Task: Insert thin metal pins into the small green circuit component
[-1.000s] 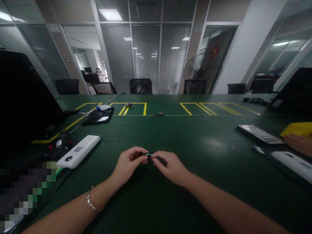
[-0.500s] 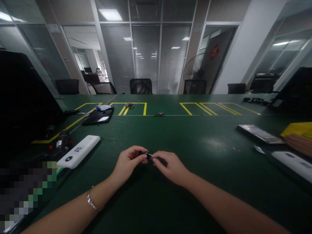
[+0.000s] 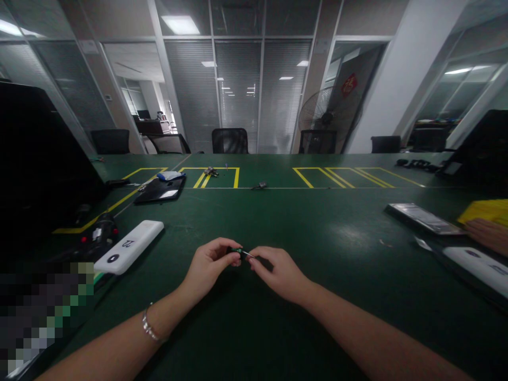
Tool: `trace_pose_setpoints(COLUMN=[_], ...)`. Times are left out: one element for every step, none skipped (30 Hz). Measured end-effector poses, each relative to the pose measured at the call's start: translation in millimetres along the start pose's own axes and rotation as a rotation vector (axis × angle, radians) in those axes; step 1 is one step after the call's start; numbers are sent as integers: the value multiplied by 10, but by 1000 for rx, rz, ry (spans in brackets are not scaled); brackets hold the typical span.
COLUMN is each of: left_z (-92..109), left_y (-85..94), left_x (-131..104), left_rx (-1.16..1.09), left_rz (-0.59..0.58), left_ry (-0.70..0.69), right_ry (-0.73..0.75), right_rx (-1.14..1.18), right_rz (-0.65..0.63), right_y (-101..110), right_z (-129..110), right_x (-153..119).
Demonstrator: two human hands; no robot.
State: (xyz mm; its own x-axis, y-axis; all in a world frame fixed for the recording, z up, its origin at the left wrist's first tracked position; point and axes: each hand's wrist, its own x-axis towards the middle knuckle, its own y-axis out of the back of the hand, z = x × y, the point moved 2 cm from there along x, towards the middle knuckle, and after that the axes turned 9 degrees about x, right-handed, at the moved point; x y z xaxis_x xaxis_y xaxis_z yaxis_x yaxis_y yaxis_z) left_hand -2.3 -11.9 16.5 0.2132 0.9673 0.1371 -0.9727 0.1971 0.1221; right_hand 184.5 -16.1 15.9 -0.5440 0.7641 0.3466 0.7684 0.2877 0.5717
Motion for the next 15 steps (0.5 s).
trace_pose_setpoints(left_z=[3,2,-3,-12,-25,-39,-54,-68,-81,-91,-97,-101,-103,-105,-107], left_y=[-3,-6,-8,-10,-11,-12,-13,-14,-16,-17,-18,-19,-21,-21,-20], left_x=[0,0,0,1,2,4,6,9,11,13,14,15,16,16,17], left_rx=[-7,-16,-25,-36,-47,-60,-73,-86,-98,-108,-116,-121,-124,-126,-125], left_rz=[1,3,6,9,12,15,17,17,16,17,14,10,5,1,-1], left_ry=[7,15,23,31,38,43,47,52,58,64,69,71,71,71,71], right_ry=[8,16,21,23,20,16,11,6,1,-4,-7,-9,-9,-7,-4], right_rx=[3,6,8,10,10,9,9,8,6,3,1,0,0,0,-1], right_rz=[1,0,-2,-3,-5,-5,-4,-2,0,3,4,4,3,2,3], right_y=[3,6,7,7,6,4,2,0,-1,-2,-3,-3,-3,-3,-3], right_z=[-4,-8,-9,-8,-5,-1,3,7,10,12,13,13,13,12,12], right_x=[-1,-1,-1,-2,-2,-1,-1,-1,0,1,1,1,2,1,1])
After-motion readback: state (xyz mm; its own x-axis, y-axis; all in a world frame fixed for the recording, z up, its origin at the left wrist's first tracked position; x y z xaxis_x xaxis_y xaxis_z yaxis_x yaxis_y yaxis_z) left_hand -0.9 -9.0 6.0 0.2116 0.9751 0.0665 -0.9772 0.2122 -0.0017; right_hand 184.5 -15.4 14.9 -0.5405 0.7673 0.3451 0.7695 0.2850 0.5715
